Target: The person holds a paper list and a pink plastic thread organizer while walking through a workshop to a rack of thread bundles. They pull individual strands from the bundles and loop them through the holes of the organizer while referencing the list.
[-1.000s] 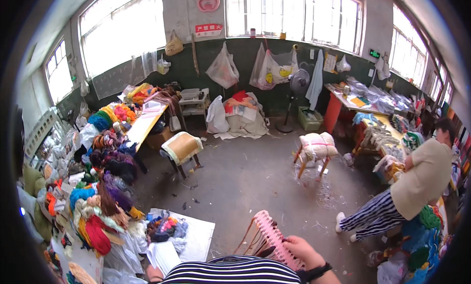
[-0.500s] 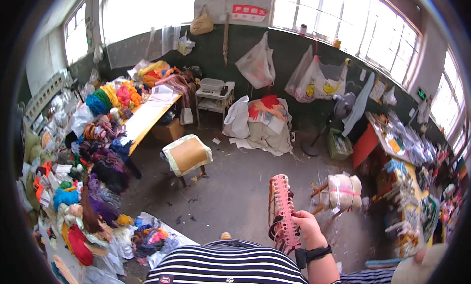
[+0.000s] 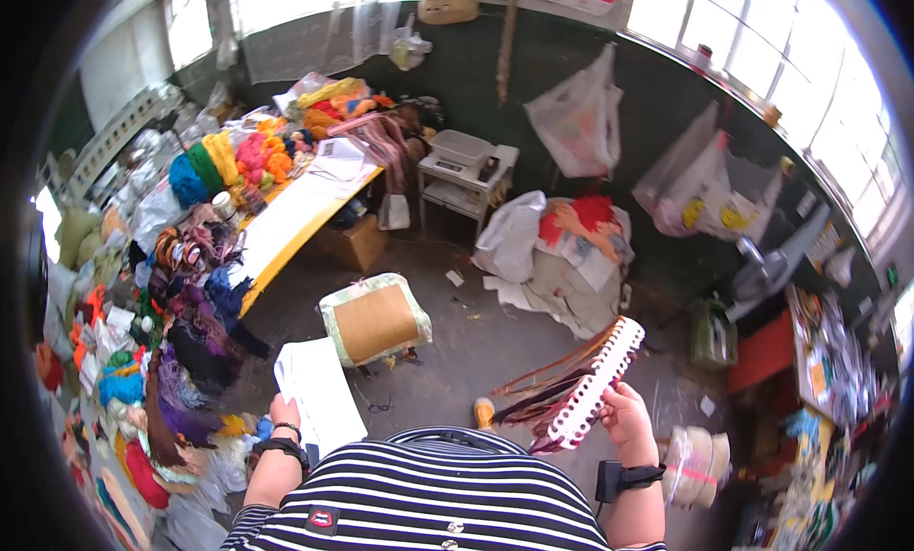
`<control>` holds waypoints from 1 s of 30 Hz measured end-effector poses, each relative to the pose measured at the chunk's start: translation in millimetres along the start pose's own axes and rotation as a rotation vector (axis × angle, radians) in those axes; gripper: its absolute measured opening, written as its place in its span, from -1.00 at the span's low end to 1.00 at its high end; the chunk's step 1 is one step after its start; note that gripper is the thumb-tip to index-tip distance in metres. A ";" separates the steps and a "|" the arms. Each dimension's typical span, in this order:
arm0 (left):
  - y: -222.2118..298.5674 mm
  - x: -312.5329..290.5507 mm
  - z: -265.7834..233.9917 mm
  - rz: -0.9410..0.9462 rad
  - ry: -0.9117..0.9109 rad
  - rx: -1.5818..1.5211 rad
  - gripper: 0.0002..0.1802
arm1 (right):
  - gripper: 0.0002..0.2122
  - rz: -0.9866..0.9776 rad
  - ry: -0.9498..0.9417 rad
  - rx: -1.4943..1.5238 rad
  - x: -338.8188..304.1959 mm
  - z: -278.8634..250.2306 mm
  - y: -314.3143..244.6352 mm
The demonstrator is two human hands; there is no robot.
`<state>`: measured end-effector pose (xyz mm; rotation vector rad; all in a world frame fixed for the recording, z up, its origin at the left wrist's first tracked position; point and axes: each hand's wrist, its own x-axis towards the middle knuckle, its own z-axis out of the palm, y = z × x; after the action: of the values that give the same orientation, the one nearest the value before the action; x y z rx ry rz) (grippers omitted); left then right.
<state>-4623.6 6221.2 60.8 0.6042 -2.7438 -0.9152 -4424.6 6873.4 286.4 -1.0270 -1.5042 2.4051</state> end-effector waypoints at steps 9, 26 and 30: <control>-21.0 -52.2 81.2 -0.544 -0.081 0.360 -0.71 | -0.83 0.118 -0.239 0.012 296.4 156.4 -152.6; 101.3 248.2 205.1 -0.717 0.182 -0.048 -0.64 | -0.80 0.034 -0.566 -0.092 632.2 646.8 -232.0; 127.8 326.1 182.7 -0.612 0.365 -0.118 -0.67 | -0.86 0.039 -0.669 -0.111 682.4 745.8 -228.8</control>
<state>-5012.2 6269.9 9.0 1.4673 -2.1847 -0.9466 -5448.3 6726.4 354.9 -0.2494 -1.8177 2.8849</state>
